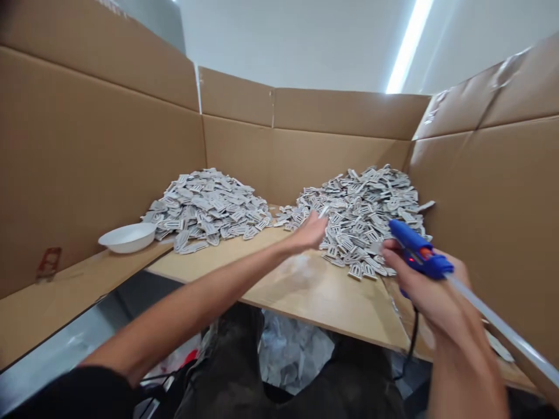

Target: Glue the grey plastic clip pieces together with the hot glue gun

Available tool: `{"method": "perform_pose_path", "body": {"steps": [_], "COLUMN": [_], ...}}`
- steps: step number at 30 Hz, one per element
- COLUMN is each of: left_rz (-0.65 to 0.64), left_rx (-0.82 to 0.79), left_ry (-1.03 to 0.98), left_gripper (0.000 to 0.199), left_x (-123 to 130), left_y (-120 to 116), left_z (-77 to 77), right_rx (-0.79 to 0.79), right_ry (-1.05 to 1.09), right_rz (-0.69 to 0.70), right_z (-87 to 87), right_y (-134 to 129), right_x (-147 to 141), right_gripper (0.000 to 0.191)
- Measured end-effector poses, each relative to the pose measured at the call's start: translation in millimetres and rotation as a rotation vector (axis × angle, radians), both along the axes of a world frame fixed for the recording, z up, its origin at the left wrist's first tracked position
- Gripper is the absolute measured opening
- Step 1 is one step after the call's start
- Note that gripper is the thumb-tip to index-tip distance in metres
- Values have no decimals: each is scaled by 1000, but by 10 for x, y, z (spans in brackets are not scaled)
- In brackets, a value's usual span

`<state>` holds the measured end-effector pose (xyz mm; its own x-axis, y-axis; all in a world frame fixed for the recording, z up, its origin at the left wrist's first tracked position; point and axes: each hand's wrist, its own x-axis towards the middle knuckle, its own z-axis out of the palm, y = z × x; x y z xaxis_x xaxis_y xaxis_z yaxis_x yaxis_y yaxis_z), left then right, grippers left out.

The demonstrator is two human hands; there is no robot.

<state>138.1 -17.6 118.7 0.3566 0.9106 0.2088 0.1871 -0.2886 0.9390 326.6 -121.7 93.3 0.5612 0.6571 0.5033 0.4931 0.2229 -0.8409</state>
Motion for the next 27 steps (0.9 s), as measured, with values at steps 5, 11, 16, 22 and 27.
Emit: {"method": "perform_pose_path", "body": {"steps": [5, 11, 16, 22, 27], "left_rz": [-277, -283, -304, -323, -375], "left_rx": [-139, -191, -192, -168, -123], "left_ry": [-277, -402, -380, -317, -318], "left_gripper": [18, 40, 44, 39, 42], "left_x": [-375, -846, -968, -1035, -1052], "left_y": [-497, -783, -878, -936, -961], "left_z": [-705, -780, -723, -619, -604], "right_rx": [-41, -44, -50, -9, 35], "right_ry": [-29, -220, -414, -495, -537], "right_rz": [265, 499, 633, 683, 655], "right_z": [79, 112, 14, -68, -54], "right_y": [-136, -187, -134, -119, -150], "right_x": [-293, -622, -933, -1068, -1105], "right_gripper": [43, 33, 23, 29, 28]}}
